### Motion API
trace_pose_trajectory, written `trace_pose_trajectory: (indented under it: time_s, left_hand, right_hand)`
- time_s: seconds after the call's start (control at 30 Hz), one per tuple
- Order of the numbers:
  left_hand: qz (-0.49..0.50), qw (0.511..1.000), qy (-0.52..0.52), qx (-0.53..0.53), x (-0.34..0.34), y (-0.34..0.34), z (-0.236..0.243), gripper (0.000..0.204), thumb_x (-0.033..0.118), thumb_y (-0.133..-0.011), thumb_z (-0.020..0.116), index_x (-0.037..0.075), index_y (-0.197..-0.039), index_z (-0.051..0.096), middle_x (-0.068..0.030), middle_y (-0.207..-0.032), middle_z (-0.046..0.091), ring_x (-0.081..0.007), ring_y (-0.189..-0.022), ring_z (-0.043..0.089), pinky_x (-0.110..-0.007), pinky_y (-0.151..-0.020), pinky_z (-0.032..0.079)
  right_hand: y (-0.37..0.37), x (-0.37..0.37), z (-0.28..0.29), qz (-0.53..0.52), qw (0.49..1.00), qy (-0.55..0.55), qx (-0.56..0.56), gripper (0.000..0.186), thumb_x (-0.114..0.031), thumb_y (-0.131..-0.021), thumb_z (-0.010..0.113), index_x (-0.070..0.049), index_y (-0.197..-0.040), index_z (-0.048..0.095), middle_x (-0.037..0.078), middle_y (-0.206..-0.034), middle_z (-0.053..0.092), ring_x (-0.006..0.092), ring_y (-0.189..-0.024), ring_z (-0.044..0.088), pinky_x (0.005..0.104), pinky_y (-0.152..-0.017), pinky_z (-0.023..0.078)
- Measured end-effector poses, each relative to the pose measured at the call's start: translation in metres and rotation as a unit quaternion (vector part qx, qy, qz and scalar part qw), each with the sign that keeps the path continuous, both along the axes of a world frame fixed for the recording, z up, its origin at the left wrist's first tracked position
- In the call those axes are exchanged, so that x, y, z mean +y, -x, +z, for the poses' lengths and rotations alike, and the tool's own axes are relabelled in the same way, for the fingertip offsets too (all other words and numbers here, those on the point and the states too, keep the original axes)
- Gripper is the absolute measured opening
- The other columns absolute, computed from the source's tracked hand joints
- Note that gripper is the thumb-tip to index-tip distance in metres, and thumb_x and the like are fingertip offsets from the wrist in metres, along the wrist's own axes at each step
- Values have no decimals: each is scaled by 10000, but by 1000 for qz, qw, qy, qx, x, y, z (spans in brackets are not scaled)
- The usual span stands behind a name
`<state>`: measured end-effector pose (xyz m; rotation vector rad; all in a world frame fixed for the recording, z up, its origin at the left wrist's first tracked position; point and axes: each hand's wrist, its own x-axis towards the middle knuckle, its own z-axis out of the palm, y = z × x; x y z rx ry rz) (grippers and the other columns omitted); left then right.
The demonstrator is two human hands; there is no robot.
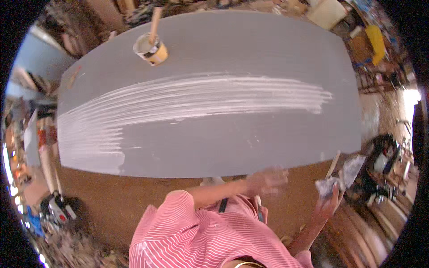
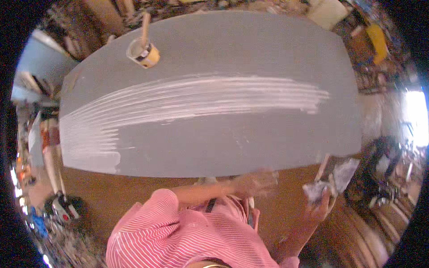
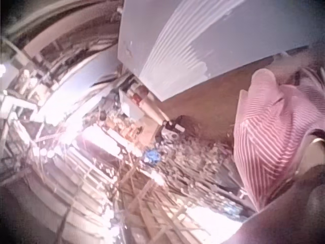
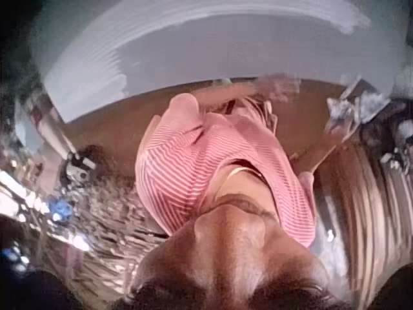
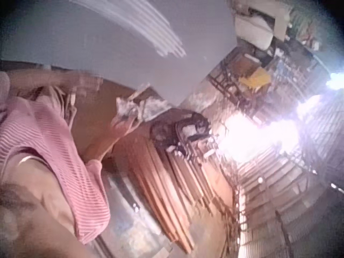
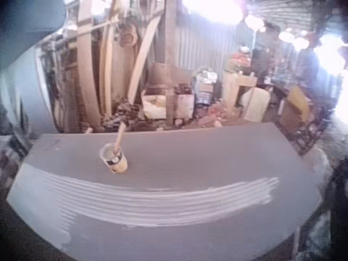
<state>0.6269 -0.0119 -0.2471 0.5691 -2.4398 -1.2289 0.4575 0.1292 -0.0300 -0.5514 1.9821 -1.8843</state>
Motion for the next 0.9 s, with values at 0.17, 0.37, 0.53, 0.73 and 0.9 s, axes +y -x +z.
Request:
trace_pose_trajectory:
  time_s: [0.17, 0.37, 0.53, 0.73, 0.9]
  left_hand:
    - [53, 990, -126, -18, -58, -54, 78, 751, 445, -872, 579, 13, -1409, 282, -165, -1444, 327, -289, -1303, 357, -384, -1098, 264]
    - [215, 791, -553, 149, -5, -84, 142, 584, 315, -833, 694, 17, -1274, 456, -127, -1192, 556, -193, -1082, 536, -340, -937, 431]
    - [497, 559, -573, 336, 49, -181, 73, 388, 227, -867, 658, -36, -1132, 549, -77, -1008, 624, -142, -924, 600, -274, -772, 501]
    - [524, 548, -504, 414, 78, -382, 144, 478, 174, -810, 701, -60, -1166, 485, -102, -1033, 613, -199, -929, 605, -333, -813, 485]
    - [769, 348, -335, 418, 158, -518, 94, 277, 96, -790, 681, -20, -1031, 607, -58, -955, 643, -175, -857, 625, -327, -794, 491]
  right_hand:
    - [-8, -31, -34, 40, 979, 0, -200, 332, -37, -856, 565, -3, -1184, 528, 170, -1253, 518, 232, -927, 597, 347, -745, 568]
    - [-97, -104, -66, 273, 909, -60, -309, 271, -8, -851, 554, 7, -1121, 538, 107, -1134, 577, 171, -881, 604, 297, -764, 506]
    - [-207, -128, -61, 554, 809, -162, -111, 397, -129, -877, 575, 28, -1225, 463, 135, -1201, 529, 216, -1087, 514, 355, -914, 426]
    - [-336, -151, -144, 648, 740, -165, 65, 377, -298, -890, 579, 20, -1090, 548, 149, -1084, 565, 218, -952, 540, 365, -838, 441]
    - [-465, -188, -145, 692, 693, -190, 59, 331, -292, -858, 623, 11, -990, 607, 115, -1034, 608, 172, -882, 562, 332, -775, 453]
